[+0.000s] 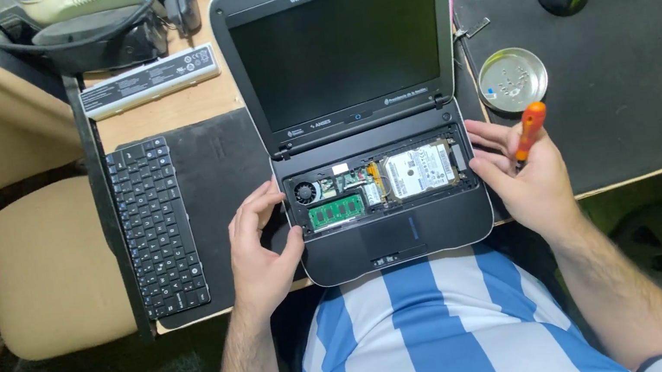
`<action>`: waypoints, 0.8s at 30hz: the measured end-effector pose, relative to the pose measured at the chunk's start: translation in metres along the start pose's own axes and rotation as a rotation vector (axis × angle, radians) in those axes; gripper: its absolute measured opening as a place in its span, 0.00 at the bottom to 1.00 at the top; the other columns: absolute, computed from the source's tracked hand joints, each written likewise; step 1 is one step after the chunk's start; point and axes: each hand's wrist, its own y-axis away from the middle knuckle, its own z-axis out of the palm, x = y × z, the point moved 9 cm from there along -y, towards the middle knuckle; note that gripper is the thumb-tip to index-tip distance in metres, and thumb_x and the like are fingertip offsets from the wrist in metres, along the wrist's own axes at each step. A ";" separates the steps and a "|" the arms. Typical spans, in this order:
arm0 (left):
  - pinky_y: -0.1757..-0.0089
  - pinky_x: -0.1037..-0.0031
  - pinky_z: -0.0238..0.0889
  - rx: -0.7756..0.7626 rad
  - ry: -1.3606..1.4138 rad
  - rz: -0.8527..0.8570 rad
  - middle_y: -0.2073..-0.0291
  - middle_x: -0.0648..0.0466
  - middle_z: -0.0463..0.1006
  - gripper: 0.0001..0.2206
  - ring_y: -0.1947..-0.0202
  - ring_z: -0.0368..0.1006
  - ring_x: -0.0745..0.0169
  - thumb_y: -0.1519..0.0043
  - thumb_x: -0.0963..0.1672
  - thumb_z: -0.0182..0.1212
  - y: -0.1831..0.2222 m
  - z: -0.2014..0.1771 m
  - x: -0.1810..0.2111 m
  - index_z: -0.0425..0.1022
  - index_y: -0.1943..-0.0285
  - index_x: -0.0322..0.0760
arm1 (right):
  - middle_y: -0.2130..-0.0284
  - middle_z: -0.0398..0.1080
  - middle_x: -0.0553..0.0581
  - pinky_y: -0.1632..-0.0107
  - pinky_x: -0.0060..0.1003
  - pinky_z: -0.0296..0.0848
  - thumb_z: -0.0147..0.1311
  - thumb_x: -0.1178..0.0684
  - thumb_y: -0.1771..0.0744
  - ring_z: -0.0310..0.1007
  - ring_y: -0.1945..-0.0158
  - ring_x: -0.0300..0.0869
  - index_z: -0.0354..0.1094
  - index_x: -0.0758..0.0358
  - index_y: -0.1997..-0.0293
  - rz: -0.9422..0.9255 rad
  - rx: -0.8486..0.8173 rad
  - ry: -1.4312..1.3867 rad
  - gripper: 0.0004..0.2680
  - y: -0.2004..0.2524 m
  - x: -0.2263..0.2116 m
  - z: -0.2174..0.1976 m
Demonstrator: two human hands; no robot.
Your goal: Removing internal screws and plastic plates from a laptop using a screwdriver.
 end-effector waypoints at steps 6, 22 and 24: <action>0.23 0.39 0.56 0.020 0.121 -0.018 0.21 0.49 0.86 0.21 0.14 0.69 0.41 0.37 0.34 0.78 0.000 -0.003 -0.010 0.79 0.41 0.47 | 0.23 0.74 0.81 0.27 0.59 0.83 0.62 0.71 0.28 0.79 0.24 0.71 0.50 0.55 0.49 -0.001 0.013 -0.062 0.18 0.002 0.003 -0.002; 0.22 0.53 0.67 0.017 0.220 0.219 0.20 0.37 0.82 0.15 0.11 0.68 0.42 0.31 0.38 0.74 0.008 -0.010 0.015 0.71 0.45 0.47 | 0.32 0.76 0.86 0.23 0.54 0.86 0.60 0.76 0.30 0.80 0.21 0.64 0.48 0.57 0.51 -0.199 0.042 -0.069 0.20 0.010 -0.023 -0.001; 0.23 0.52 0.62 0.021 0.137 0.217 0.21 0.40 0.84 0.15 0.11 0.69 0.45 0.32 0.39 0.74 0.007 -0.009 0.014 0.70 0.45 0.49 | 0.32 0.79 0.81 0.24 0.55 0.87 0.62 0.75 0.30 0.81 0.20 0.63 0.50 0.56 0.52 -0.127 0.038 0.018 0.19 0.008 -0.027 0.002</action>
